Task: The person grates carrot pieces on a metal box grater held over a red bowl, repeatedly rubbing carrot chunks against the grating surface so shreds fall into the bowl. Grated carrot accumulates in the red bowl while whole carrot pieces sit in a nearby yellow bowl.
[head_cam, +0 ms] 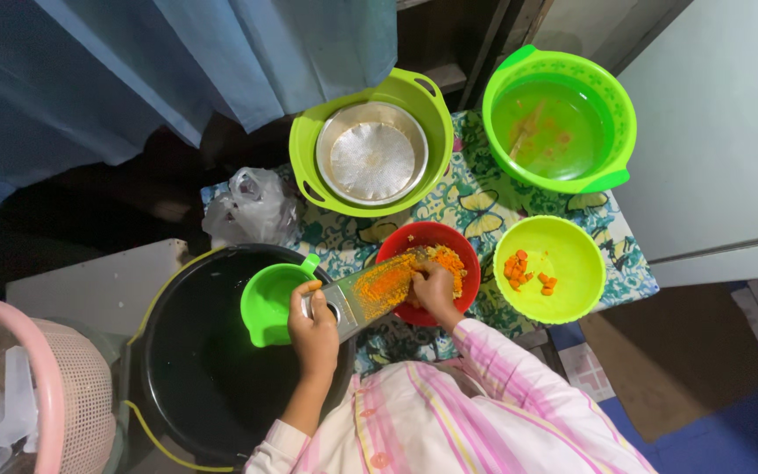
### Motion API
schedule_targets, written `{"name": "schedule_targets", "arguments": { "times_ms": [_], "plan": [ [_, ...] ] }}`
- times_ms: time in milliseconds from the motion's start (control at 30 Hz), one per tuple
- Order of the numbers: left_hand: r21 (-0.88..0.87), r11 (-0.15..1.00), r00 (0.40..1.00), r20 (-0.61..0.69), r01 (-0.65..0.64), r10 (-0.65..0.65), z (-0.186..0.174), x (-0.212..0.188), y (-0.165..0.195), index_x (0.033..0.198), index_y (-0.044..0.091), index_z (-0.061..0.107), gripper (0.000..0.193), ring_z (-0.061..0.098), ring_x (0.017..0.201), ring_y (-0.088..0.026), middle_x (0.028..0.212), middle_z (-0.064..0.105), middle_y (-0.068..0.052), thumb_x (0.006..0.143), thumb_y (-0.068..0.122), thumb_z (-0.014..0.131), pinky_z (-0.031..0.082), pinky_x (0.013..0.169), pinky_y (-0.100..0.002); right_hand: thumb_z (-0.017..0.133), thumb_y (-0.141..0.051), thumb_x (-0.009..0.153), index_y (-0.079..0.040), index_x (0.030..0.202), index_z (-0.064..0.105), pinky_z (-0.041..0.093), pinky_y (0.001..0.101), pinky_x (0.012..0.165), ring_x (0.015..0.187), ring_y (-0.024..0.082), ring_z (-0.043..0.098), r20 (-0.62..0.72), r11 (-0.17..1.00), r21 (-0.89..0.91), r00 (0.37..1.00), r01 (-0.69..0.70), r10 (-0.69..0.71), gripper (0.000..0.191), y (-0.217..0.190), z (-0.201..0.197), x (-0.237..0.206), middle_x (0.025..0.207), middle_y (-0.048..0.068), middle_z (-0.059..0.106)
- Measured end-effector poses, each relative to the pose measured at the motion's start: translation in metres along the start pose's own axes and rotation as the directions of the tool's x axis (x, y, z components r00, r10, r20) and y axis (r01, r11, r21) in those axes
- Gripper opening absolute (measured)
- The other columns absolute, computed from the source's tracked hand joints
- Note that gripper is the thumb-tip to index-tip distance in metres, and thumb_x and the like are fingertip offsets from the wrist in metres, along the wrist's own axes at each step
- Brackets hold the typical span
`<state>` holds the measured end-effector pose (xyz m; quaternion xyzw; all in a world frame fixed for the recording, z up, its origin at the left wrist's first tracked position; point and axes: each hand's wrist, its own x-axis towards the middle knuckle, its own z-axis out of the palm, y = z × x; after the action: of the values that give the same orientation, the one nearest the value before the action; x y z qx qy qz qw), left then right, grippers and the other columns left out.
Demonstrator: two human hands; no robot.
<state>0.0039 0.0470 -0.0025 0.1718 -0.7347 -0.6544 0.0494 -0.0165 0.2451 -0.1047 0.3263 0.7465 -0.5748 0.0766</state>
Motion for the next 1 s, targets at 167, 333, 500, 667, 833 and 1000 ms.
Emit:
{"name": "schedule_targets", "arguments": {
  "times_ms": [167,333,500,667,833,1000],
  "plan": [
    [-0.013,0.999,0.999,0.003,-0.047,0.047,0.003,0.001,0.000,0.115,0.003,0.063,0.019,0.059,0.080,-0.013,0.094,0.066,-0.006,0.101,0.011,0.053,0.050,0.075,-0.028,0.066,-0.001,0.083,0.000,0.098,0.078,0.056,0.0339,0.069,0.078,0.022,0.072,0.013,0.814,-0.124,0.821,0.568,-0.571,0.019,0.002,0.006,-0.011,0.088,0.016,0.073],
    [0.021,0.997,0.998,-0.008,-0.070,0.070,0.002,-0.002,-0.001,0.115,0.002,0.063,0.019,0.060,0.082,-0.014,0.096,0.066,-0.007,0.101,0.011,0.054,0.051,0.077,-0.029,0.065,0.002,0.084,0.001,0.101,0.077,0.056,0.0339,0.074,0.084,0.023,0.071,-0.023,0.701,-0.121,0.704,0.703,-0.710,0.021,0.001,0.002,-0.012,0.092,0.016,0.074],
    [0.035,0.999,1.000,-0.013,-0.020,0.020,0.005,-0.002,0.001,0.115,0.003,0.064,0.020,0.060,0.079,-0.015,0.093,0.066,-0.008,0.101,0.012,0.053,0.050,0.075,-0.030,0.060,-0.003,0.092,-0.003,0.108,0.073,0.053,0.0414,0.061,0.067,0.032,0.067,0.040,0.996,0.080,0.998,0.044,-0.048,0.021,-0.003,-0.003,-0.001,0.081,0.020,0.070],
    [0.010,0.998,0.998,-0.020,-0.066,0.067,0.007,-0.003,-0.002,0.115,0.003,0.063,0.019,0.062,0.083,-0.015,0.096,0.067,-0.007,0.101,0.012,0.053,0.051,0.078,-0.029,0.067,0.001,0.082,0.002,0.099,0.076,0.056,0.0358,0.066,0.073,0.028,0.071,0.034,0.733,-0.030,0.734,0.679,-0.678,0.020,0.005,0.001,-0.005,0.085,0.014,0.071],
    [0.027,0.997,0.997,-0.017,-0.073,0.074,0.009,-0.003,-0.001,0.114,0.003,0.064,0.019,0.062,0.082,-0.017,0.096,0.067,-0.009,0.101,0.012,0.054,0.051,0.078,-0.031,0.073,-0.006,0.086,-0.002,0.103,0.077,0.057,0.0327,0.070,0.077,0.022,0.074,-0.020,0.931,-0.203,0.950,0.302,-0.312,0.018,-0.001,-0.013,0.013,0.089,0.010,0.075],
    [0.093,0.994,0.998,-0.041,-0.051,0.055,0.011,-0.005,0.004,0.113,0.004,0.064,0.018,0.064,0.080,-0.017,0.093,0.068,-0.009,0.100,0.013,0.055,0.052,0.076,-0.031,0.067,-0.006,0.089,-0.004,0.106,0.071,0.059,0.0300,0.071,0.080,0.014,0.072,0.176,0.909,0.295,0.918,0.295,-0.355,0.017,-0.001,-0.017,-0.018,0.092,0.006,0.075]
  ]
}}
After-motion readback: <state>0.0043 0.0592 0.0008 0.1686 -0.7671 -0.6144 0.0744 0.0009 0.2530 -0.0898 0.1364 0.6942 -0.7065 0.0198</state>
